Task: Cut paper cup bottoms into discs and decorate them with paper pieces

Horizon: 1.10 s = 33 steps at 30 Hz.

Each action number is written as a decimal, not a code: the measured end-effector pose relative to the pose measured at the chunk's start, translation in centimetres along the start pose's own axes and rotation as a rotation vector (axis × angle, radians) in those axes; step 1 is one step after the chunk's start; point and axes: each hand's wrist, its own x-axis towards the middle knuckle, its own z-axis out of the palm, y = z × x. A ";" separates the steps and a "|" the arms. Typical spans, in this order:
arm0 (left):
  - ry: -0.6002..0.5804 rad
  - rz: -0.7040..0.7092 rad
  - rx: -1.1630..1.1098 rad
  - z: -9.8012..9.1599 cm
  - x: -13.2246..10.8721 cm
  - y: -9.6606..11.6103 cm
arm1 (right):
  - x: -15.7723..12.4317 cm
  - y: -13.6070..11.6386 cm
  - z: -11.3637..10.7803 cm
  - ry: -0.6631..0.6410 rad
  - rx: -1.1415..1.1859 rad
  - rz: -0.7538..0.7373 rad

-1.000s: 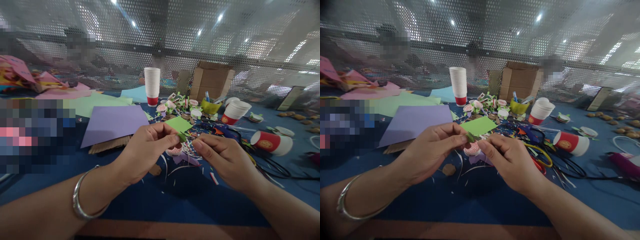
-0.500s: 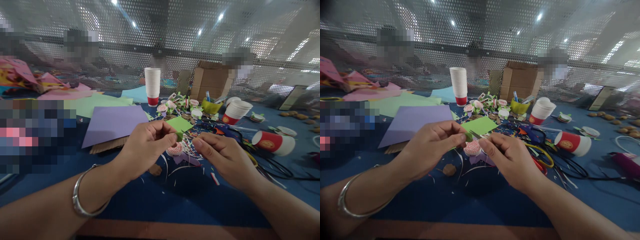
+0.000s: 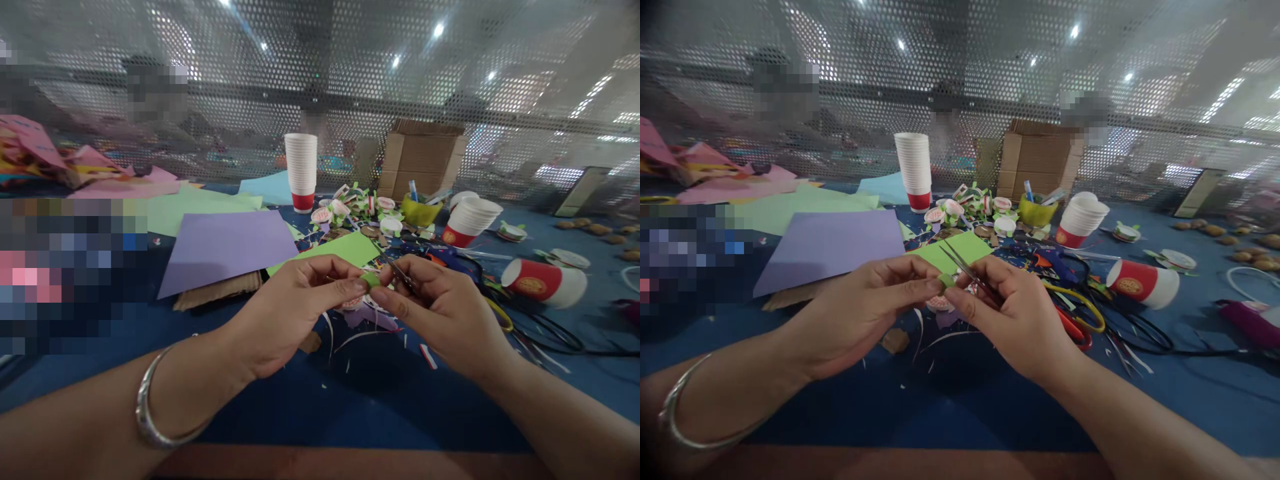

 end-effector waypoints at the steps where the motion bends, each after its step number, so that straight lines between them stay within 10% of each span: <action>1: 0.001 -0.004 0.023 0.0 0.0 -0.1 | 0.0 0.1 0.0 0.004 0.003 -0.003; 19: -0.140 0.078 0.416 -1.1 0.5 0.7 | -0.2 -0.2 0.0 -0.086 0.010 -0.004; 33: -0.032 -0.024 -0.204 -0.2 0.4 0.3 | -0.3 0.2 -0.3 -0.037 -0.137 -0.054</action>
